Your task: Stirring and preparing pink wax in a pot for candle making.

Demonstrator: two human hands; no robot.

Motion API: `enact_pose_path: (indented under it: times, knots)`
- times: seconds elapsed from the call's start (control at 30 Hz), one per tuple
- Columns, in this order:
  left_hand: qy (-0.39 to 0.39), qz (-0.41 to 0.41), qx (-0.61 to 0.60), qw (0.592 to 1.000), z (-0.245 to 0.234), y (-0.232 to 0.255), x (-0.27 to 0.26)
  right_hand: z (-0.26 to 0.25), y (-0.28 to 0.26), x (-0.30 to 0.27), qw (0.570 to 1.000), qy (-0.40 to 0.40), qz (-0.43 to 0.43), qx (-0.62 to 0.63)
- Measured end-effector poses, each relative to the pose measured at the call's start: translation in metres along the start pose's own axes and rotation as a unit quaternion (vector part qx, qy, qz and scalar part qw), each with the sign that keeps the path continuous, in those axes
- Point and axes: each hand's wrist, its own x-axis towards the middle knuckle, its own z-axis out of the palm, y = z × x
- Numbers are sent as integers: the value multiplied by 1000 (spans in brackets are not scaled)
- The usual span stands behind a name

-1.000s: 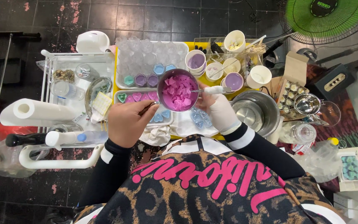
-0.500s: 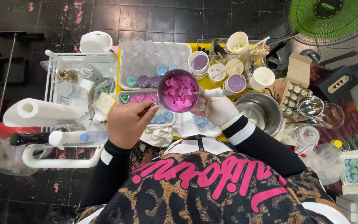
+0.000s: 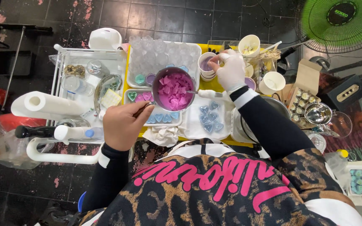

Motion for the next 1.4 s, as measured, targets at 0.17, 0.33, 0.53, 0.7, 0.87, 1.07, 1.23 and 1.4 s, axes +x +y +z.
enact_pose_path:
  times: [0.17,0.33,0.53,0.7,0.87,1.07,1.23,1.4]
  knots:
    - [2,-29,12,999,-4,-5,-5,21,33,5,987,-4,-105,-120]
    - [1,-38,28,999,-5,-8,-8,16,42,-2,960,-27,-170,-219]
    - [0,-33,21,999,-2,-8,-7,9,46,-15,931,-30,-222,-288]
    - [-8,-44,44,998,1,-8,-7,1,39,-13,937,-19,-221,-269]
    - [-12,-49,45,998,3,-1,-5,3,40,-8,953,-11,-193,-231]
    - [-26,-40,38,998,6,-1,-6,13,40,5,983,-1,-90,-162]
    - [-46,-54,26,997,7,2,-3,10,41,10,982,-19,-42,-181]
    - [-47,-51,26,997,7,2,-1,5,53,8,974,-3,-109,-197]
